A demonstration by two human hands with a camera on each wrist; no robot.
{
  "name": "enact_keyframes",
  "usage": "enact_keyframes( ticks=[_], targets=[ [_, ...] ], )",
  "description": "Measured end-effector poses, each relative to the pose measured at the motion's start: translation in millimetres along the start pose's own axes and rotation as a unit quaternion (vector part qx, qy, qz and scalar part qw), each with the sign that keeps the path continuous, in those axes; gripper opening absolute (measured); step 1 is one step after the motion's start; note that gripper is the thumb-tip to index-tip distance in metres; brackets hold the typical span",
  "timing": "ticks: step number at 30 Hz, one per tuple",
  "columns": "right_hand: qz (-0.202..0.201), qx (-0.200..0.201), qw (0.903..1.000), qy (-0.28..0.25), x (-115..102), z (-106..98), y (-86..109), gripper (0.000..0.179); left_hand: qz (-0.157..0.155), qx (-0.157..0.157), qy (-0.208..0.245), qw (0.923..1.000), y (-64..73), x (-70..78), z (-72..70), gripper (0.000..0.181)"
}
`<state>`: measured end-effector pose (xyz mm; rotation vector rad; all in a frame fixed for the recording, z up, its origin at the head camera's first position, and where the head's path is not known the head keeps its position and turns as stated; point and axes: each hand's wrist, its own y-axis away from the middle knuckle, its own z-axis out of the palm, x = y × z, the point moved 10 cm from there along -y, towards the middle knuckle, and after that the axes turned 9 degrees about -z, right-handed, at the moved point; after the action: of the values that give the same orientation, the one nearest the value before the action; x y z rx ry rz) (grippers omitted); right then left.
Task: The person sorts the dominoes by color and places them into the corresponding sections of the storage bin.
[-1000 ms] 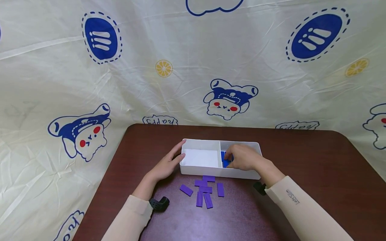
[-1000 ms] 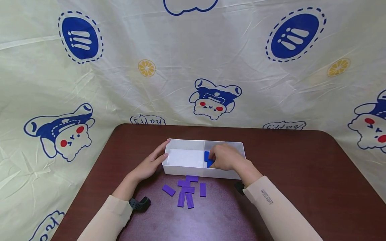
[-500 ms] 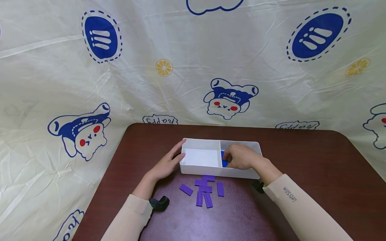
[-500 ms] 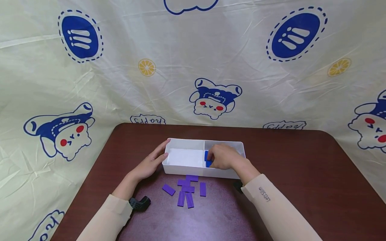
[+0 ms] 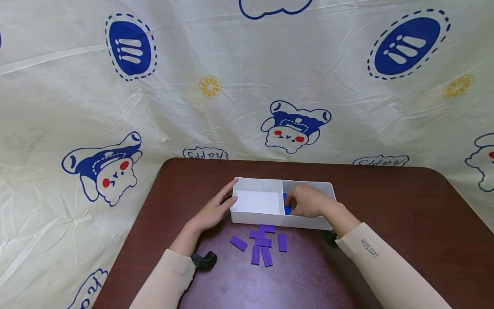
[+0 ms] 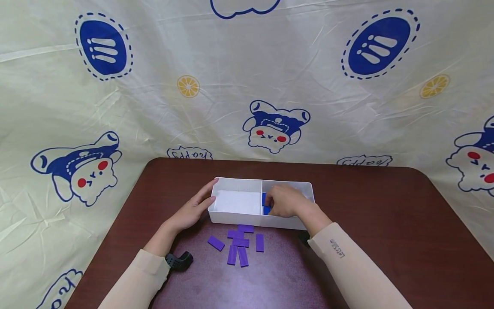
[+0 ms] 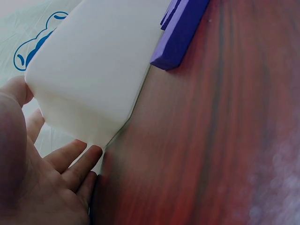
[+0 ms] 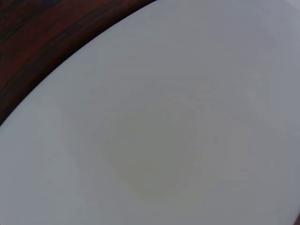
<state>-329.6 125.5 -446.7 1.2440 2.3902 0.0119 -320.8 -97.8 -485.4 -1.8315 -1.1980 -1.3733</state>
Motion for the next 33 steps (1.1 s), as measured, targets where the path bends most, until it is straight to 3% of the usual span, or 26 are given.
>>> enact_keyframes(
  ticks=[12,33],
  targets=[
    [-0.001,0.003,1.0,0.007,-0.1,-0.5,-0.8,0.021,0.005,-0.003,0.017,0.9998,-0.2,3.7,0.9,0.061],
    [-0.001,0.027,0.9996,0.008,2.3,-6.1,5.3,0.021,-0.002,0.002,0.006,1.0,1.2,1.8,0.4,0.061]
  ],
)
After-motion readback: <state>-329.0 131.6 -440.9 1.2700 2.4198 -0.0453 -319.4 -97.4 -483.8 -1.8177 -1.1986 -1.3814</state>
